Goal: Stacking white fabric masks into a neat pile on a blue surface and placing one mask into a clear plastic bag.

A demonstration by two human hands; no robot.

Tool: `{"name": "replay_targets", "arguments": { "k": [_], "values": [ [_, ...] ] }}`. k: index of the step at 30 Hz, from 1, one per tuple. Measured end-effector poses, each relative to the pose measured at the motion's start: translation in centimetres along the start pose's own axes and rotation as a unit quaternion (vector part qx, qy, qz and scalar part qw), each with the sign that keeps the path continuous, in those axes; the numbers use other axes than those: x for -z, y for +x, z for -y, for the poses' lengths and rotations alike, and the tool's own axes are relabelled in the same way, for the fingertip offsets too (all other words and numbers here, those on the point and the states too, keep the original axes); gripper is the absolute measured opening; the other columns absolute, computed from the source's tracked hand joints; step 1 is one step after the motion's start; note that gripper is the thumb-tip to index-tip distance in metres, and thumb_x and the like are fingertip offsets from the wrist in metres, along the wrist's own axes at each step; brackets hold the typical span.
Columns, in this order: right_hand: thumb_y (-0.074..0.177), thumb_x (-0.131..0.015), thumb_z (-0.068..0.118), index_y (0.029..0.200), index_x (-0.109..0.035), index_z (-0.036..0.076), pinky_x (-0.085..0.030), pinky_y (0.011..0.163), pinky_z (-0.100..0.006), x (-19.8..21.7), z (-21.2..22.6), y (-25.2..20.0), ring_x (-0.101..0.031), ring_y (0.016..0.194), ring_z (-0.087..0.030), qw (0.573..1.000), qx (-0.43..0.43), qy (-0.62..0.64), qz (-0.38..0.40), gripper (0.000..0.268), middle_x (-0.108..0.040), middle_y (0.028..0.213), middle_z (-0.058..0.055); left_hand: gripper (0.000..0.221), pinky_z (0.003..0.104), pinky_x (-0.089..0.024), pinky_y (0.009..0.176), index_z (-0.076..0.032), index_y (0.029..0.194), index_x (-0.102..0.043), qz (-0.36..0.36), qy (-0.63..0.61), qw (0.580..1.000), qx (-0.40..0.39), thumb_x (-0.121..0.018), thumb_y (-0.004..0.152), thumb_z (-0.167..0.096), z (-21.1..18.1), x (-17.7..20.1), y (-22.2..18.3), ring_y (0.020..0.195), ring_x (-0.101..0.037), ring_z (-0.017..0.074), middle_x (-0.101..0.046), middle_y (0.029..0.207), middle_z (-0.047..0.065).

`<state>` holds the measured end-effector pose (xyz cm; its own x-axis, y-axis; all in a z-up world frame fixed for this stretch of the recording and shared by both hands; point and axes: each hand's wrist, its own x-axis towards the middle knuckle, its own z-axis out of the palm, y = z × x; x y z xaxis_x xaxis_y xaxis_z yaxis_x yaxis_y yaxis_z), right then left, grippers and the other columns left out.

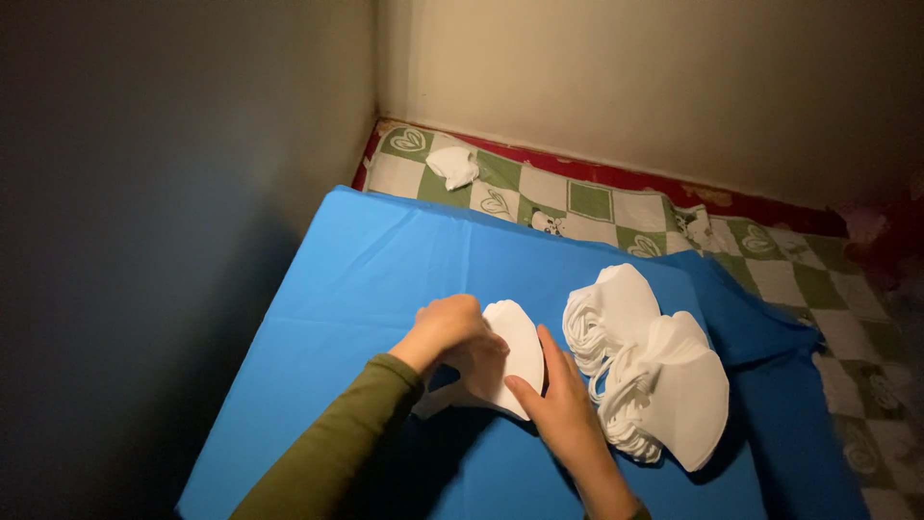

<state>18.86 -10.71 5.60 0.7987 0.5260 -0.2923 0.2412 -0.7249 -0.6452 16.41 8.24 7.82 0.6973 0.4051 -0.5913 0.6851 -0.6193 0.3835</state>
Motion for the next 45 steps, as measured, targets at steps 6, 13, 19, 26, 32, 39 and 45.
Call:
{"name": "replay_targets", "arguments": {
  "k": [6, 13, 19, 26, 32, 39, 45],
  "values": [
    [0.078, -0.076, 0.031, 0.161, -0.03, 0.023, -0.03, 0.12, -0.041, -1.1, -3.3, 0.3, -0.034, 0.153, -0.023, 0.993, 0.085, 0.05, -0.059, 0.095, -0.04, 0.162, -0.007, 0.045, 0.046, -0.042, 0.088, -0.015, 0.1, -0.064, -0.095, -0.004, 0.991, -0.094, -0.062, 0.074, -0.051, 1.7, -3.7, 0.2, 0.107, -0.061, 0.038, -0.068, 0.106, 0.012],
    [0.056, -0.047, -0.014, 0.159, -0.035, 0.019, -0.036, 0.119, -0.034, -2.9, -3.2, -7.8, -0.043, 0.15, -0.023, 0.951, 0.18, 0.217, -0.124, 0.109, -0.045, 0.163, -0.009, 0.009, 0.058, -0.04, 0.093, -0.014, 0.093, -0.055, -0.454, 0.078, 0.8, -0.384, -0.047, 0.093, -0.01, 4.3, -10.5, -10.5, 0.07, -0.059, 0.0309, -0.061, 0.075, 0.006],
    [0.064, -0.054, -0.003, 0.162, -0.027, 0.022, -0.041, 0.114, -0.034, -3.3, -2.4, -9.5, -0.054, 0.143, -0.019, 0.967, 0.168, 0.174, -0.077, 0.105, -0.057, 0.156, -0.004, 0.04, 0.06, -0.034, 0.107, -0.002, 0.13, -0.055, -0.479, 0.064, 0.805, -0.344, -0.044, 0.093, -0.005, 4.7, -12.7, -12.1, 0.091, -0.057, 0.0327, -0.059, 0.097, 0.013],
    [0.066, -0.045, -0.01, 0.156, -0.031, 0.002, -0.037, 0.12, -0.04, -4.9, -2.7, -9.0, -0.047, 0.148, -0.03, 0.919, 0.299, 0.219, -0.134, 0.093, -0.046, 0.16, -0.019, 0.046, 0.055, -0.032, 0.112, 0.0, 0.137, -0.05, -0.488, 0.058, 0.808, -0.325, -0.042, 0.093, -0.004, 4.5, -13.1, -12.0, 0.09, -0.057, 0.029, -0.057, 0.095, 0.01],
    [0.079, -0.052, 0.004, 0.156, -0.032, 0.0, -0.042, 0.117, -0.042, -5.5, -1.8, -8.7, -0.051, 0.147, -0.034, 0.899, 0.295, 0.282, -0.158, 0.079, -0.047, 0.159, -0.022, 0.043, 0.05, -0.037, 0.111, 0.001, 0.136, -0.053, -0.511, 0.072, 0.791, -0.33, -0.04, 0.095, -0.004, 4.1, -12.7, -11.8, 0.085, -0.058, 0.0261, -0.059, 0.094, 0.009],
    [0.083, -0.043, 0.0, 0.151, -0.04, -0.003, -0.045, 0.117, -0.041, -3.7, 1.2, -9.9, -0.05, 0.147, -0.03, 0.906, 0.273, 0.238, -0.218, 0.068, -0.047, 0.159, -0.017, 0.037, 0.041, -0.043, 0.083, 0.005, 0.125, -0.056, -0.492, 0.043, 0.781, -0.381, -0.04, 0.092, -0.001, 3.5, -12.3, -11.7, 0.077, -0.053, 0.029, -0.055, 0.089, 0.012],
    [0.079, -0.056, 0.008, 0.145, -0.057, 0.013, -0.053, 0.104, -0.028, -3.4, 1.1, -10.4, -0.071, 0.128, -0.018, 0.937, 0.152, 0.217, -0.226, 0.067, -0.076, 0.137, -0.005, 0.028, 0.039, -0.04, 0.07, -0.003, 0.114, -0.057, -0.455, 0.023, 0.798, -0.395, -0.039, 0.093, -0.001, 3.8, -12.3, -11.5, 0.072, -0.049, 0.0276, -0.051, 0.086, 0.01]
  ]
}}
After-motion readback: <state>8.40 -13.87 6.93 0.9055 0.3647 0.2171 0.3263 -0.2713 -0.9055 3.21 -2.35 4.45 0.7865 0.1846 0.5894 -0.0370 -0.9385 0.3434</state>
